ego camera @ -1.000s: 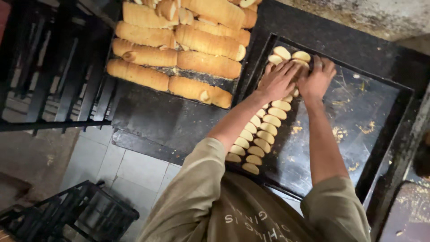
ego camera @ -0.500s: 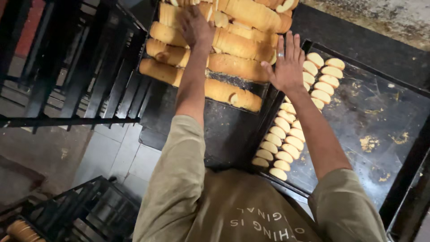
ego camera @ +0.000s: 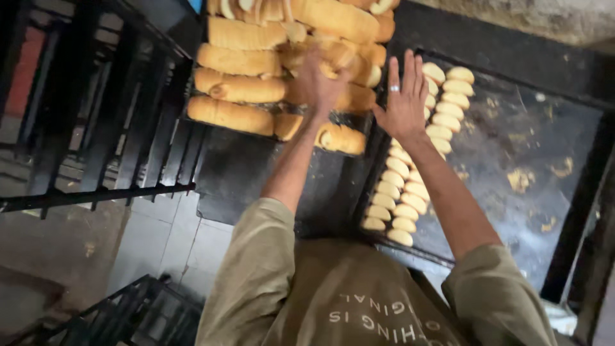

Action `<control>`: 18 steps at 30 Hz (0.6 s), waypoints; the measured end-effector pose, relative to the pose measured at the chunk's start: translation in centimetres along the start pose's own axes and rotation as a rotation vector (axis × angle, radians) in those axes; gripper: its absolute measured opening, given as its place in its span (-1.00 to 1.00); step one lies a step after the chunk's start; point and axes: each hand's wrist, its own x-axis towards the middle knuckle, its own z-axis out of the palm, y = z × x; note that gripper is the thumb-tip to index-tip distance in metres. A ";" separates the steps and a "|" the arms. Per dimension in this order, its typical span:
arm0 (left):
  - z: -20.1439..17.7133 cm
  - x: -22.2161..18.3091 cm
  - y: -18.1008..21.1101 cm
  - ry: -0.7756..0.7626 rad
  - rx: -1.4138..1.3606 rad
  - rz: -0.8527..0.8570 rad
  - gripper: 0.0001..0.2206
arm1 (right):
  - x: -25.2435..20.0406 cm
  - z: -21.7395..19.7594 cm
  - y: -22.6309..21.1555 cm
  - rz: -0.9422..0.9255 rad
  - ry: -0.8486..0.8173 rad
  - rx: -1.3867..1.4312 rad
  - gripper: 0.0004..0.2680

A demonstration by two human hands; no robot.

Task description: The person picks up semicircular slices of bread from a large loaf and arranges them in vertical rows on a flat black baking tray.

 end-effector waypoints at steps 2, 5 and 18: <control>0.7 -2.4 4.6 -0.327 -0.367 0.080 -0.47 | -1.1 -0.8 1.3 -0.057 0.081 -0.140 -0.30; 2.0 -4.3 11.3 -0.634 -0.472 0.032 -0.31 | -2.8 -1.8 4.6 0.022 0.142 0.169 -0.41; 3.1 -8.5 18.3 -0.803 0.259 0.525 -0.15 | -11.1 -3.7 15.1 0.025 0.273 -0.320 -0.89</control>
